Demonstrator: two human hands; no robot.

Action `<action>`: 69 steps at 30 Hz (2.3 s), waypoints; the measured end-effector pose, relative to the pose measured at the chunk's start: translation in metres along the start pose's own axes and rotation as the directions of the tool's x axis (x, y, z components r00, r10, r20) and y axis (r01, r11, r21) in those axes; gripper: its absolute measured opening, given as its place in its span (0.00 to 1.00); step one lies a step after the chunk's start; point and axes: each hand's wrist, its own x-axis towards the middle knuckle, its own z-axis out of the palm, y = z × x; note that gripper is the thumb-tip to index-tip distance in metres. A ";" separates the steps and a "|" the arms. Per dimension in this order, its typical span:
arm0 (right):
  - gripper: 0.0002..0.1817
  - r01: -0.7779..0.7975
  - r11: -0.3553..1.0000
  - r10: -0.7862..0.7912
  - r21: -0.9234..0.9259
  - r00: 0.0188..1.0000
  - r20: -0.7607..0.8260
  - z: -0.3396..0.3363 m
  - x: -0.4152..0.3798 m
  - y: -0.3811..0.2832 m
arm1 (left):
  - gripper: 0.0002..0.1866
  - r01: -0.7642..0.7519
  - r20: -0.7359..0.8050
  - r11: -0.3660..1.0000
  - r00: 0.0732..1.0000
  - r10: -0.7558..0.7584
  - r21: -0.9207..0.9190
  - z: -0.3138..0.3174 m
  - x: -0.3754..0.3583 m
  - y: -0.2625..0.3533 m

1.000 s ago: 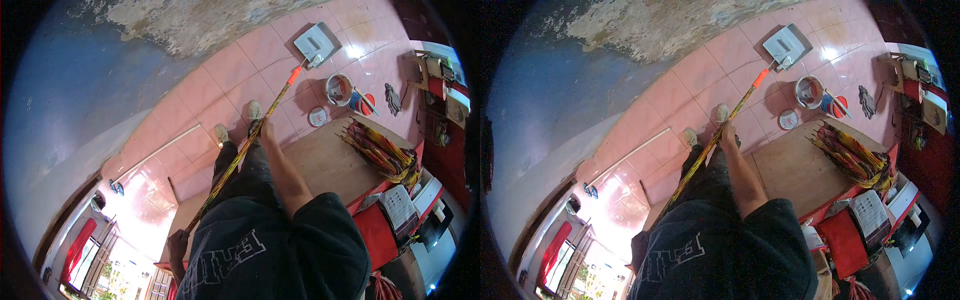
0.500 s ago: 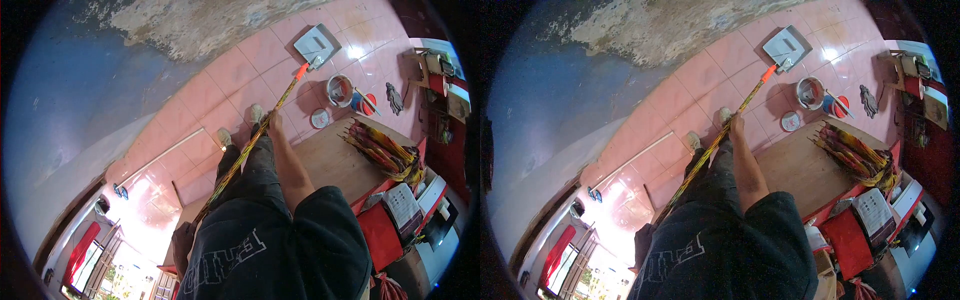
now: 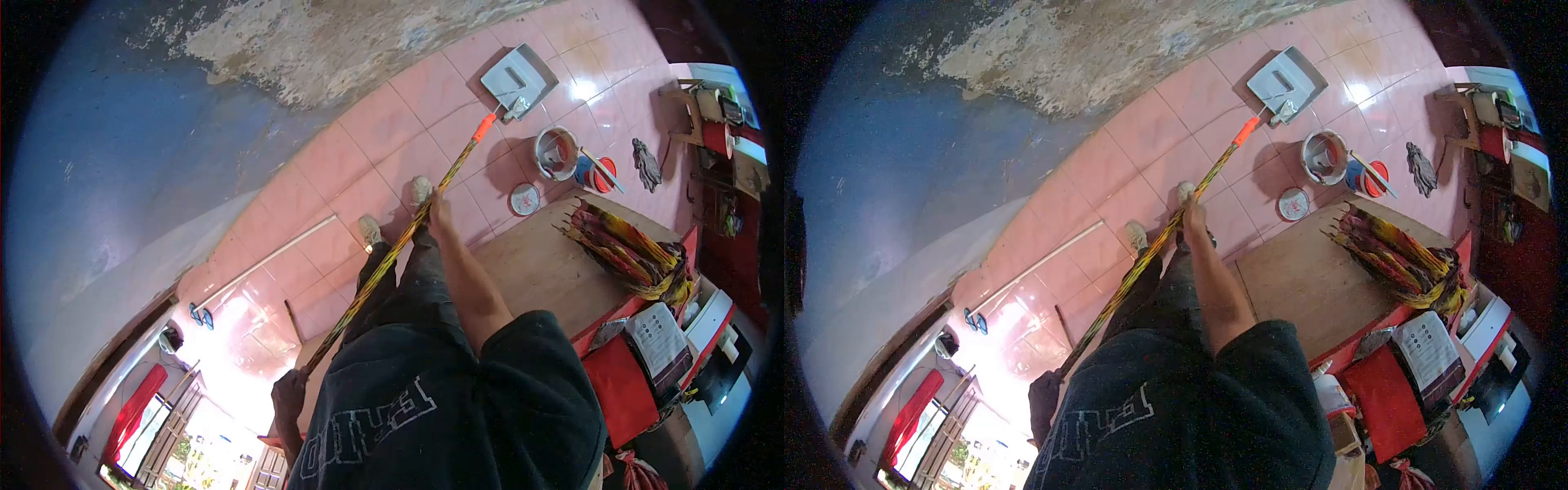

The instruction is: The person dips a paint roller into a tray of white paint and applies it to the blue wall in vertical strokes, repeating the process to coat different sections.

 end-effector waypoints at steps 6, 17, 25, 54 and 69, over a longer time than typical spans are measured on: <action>0.27 0.029 0.981 -0.074 -0.190 0.970 -0.232 -0.017 0.032 0.005 | 0.23 -0.147 -0.019 0.989 0.989 0.147 0.035 0.018 0.004 -0.014; 0.27 0.177 0.957 -0.176 -0.228 0.984 0.023 0.007 -0.020 0.031 | 0.23 0.131 -0.063 0.991 0.990 -0.130 0.013 -0.005 -0.004 -0.028; 0.32 0.159 0.973 -0.189 -0.166 0.965 -0.184 -0.021 0.048 -0.020 | 0.21 0.015 -0.168 0.999 0.985 -0.020 -0.031 -0.001 0.006 0.038; 0.19 0.550 0.815 -0.488 -0.183 0.822 0.294 0.142 -0.298 -0.045 | 0.27 -0.186 -0.755 0.953 0.582 0.303 0.238 0.097 0.228 -0.213; 0.17 0.948 0.264 -0.840 0.175 0.137 0.526 0.191 -0.415 -0.212 | 0.33 -0.986 -0.781 -0.019 0.118 0.613 -0.164 -0.022 0.081 0.232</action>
